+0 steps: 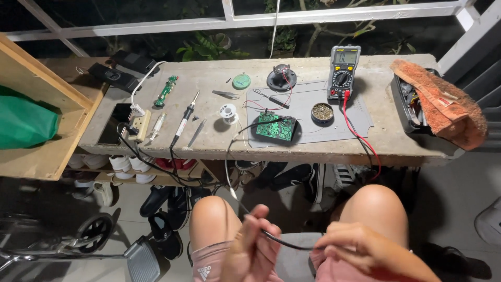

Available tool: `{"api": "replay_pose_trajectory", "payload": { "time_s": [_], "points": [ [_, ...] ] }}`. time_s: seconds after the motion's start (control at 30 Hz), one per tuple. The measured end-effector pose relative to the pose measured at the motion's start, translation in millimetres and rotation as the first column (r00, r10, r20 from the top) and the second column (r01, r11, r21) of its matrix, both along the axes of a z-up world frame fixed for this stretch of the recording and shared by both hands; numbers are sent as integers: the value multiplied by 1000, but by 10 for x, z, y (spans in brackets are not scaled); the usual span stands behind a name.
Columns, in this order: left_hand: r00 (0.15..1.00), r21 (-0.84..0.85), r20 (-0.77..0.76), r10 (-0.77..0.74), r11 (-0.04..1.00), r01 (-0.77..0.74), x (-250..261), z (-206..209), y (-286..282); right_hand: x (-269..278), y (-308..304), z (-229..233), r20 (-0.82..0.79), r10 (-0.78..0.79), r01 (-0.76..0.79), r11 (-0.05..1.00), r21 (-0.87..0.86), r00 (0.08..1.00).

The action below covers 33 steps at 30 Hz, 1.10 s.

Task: Soldering wires to a circuit board and testing the connections with a multimeter on a repair bench.

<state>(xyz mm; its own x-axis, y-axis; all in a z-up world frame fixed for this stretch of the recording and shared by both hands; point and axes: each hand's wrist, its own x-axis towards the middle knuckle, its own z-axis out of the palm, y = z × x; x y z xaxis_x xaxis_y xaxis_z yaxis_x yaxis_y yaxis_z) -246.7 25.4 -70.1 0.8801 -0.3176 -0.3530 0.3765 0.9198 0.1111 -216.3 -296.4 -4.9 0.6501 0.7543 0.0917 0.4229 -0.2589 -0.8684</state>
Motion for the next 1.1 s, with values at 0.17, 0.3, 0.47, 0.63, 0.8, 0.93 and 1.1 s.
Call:
{"api": "replay_pose_trajectory", "payload": {
  "time_s": [0.17,0.3,0.47,0.63,0.8,0.93,1.1],
  "points": [
    [998,-131,21,58,990,-54,222,311,578,499,-373,-638,25,-250,251,962,-107,968],
    [995,-115,-99,-12,993,1,249,347,698,701,-470,-655,-152,-530,520,848,-100,834],
    [906,247,-387,-170,928,280,52,-765,-41,493,-21,352,63,-555,558,826,-74,830],
    [883,686,-455,117,677,264,-164,-415,-470,390,104,571,373,-523,602,787,-134,766],
    [994,996,-63,91,71,57,-214,731,-417,369,211,476,468,-318,399,913,-84,825],
    [817,883,418,-396,-34,-468,-35,484,-440,298,567,488,436,-272,359,925,-128,858],
    [942,962,269,-200,90,-256,86,374,-421,426,497,581,378,-195,273,948,-166,905]
  ]
}}
